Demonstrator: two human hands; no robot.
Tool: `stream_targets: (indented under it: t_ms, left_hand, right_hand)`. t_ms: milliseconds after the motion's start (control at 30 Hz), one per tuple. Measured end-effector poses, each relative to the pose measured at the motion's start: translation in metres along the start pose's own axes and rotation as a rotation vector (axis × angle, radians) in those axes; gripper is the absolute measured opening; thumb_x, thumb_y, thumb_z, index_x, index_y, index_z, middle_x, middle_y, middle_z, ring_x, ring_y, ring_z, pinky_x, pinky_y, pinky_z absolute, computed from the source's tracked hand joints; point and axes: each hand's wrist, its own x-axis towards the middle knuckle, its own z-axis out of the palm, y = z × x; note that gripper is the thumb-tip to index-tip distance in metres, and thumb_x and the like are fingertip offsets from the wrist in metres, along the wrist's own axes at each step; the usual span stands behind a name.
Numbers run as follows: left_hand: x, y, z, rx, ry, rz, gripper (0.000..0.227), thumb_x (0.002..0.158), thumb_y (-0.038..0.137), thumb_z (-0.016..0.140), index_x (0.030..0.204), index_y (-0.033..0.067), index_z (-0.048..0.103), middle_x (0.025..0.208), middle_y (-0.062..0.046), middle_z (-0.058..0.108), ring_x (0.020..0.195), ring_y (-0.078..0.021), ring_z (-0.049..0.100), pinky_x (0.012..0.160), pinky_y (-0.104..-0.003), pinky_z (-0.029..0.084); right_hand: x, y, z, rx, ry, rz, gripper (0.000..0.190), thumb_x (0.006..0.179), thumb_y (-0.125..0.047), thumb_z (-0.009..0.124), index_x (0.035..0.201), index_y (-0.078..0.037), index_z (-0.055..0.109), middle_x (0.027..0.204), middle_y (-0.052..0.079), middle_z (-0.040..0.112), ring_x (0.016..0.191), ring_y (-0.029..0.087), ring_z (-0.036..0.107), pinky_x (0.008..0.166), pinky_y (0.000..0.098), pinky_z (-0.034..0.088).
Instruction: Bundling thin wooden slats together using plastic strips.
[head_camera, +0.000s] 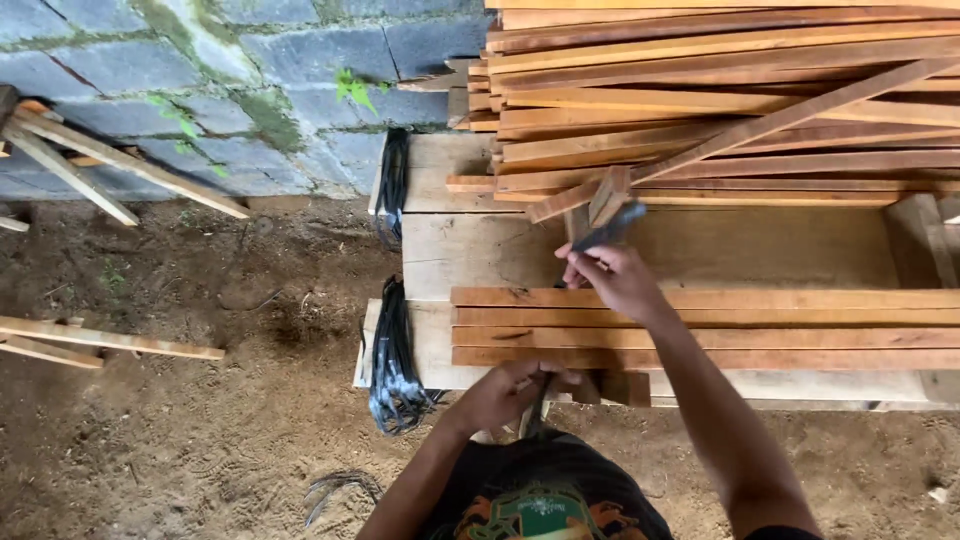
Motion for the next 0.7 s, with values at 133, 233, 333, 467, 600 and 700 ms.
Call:
stream_targets:
  t_ms: [133, 233, 333, 467, 600, 700]
  left_hand:
    - [0.014, 0.002, 0.000, 0.074, 0.114, 0.160, 0.027, 0.104, 0.001, 0.052, 0.125, 0.0030, 0.069, 0.084, -0.013, 0.071, 0.072, -0.0217, 0.067, 0.064, -0.036, 0.058]
    - [0.035, 0.001, -0.008, 0.102, 0.264, 0.188, 0.018, 0.107, 0.009, 0.055, 0.110, 0.0037, 0.072, 0.078, -0.011, 0.074, 0.068, -0.0200, 0.071, 0.066, -0.034, 0.059]
    - [0.056, 0.010, -0.007, 0.153, 0.401, 0.191, 0.019, 0.106, 0.014, 0.059, 0.093, 0.0069, 0.071, 0.071, -0.008, 0.075, 0.064, -0.0168, 0.071, 0.062, -0.030, 0.057]
    - [0.085, 0.068, -0.017, 0.265, 0.520, 0.253, 0.023, 0.108, 0.011, 0.055, 0.090, 0.0038, 0.068, 0.067, -0.012, 0.073, 0.059, -0.0200, 0.067, 0.064, -0.035, 0.056]
    - [0.118, 0.053, -0.028, 0.258, 0.475, 0.306, 0.027, 0.109, 0.013, 0.054, 0.087, 0.0049, 0.068, 0.066, -0.010, 0.073, 0.058, -0.0200, 0.071, 0.060, -0.032, 0.056]
    - [0.146, 0.016, -0.040, 0.107, 0.388, 0.297, 0.026, 0.113, 0.014, 0.048, 0.097, 0.0045, 0.067, 0.067, -0.008, 0.068, 0.056, -0.0123, 0.062, 0.057, -0.032, 0.051]
  right_hand:
    - [0.000, 0.034, 0.000, 0.042, -0.034, 0.150, 0.031, 0.094, -0.046, 0.072, 0.101, -0.017, 0.083, 0.092, 0.006, 0.078, 0.089, 0.020, 0.070, 0.079, 0.0352, 0.052]
    - [0.010, 0.042, 0.008, 0.233, 0.016, 0.065, 0.016, 0.087, -0.029, 0.085, 0.095, -0.015, 0.084, 0.083, 0.004, 0.078, 0.077, 0.011, 0.067, 0.073, 0.0280, 0.053]
    - [0.005, 0.116, 0.043, 0.635, -0.018, 0.094, 0.017, 0.087, -0.014, 0.081, 0.102, -0.006, 0.080, 0.092, 0.009, 0.078, 0.086, 0.017, 0.072, 0.082, 0.0319, 0.057]
    - [0.005, 0.101, 0.036, 0.408, -0.134, 0.034, 0.030, 0.089, -0.023, 0.081, 0.102, 0.004, 0.077, 0.093, 0.020, 0.075, 0.088, 0.031, 0.074, 0.087, 0.0459, 0.055]
    - [0.008, 0.104, 0.033, 0.475, -0.164, 0.047, 0.018, 0.088, -0.010, 0.080, 0.081, 0.000, 0.068, 0.078, 0.008, 0.068, 0.076, 0.019, 0.064, 0.079, 0.0388, 0.053]
    - [0.013, 0.126, 0.032, 0.444, -0.256, 0.125, 0.023, 0.091, -0.015, 0.080, 0.072, -0.005, 0.071, 0.070, -0.001, 0.063, 0.061, 0.015, 0.055, 0.068, 0.0335, 0.048]
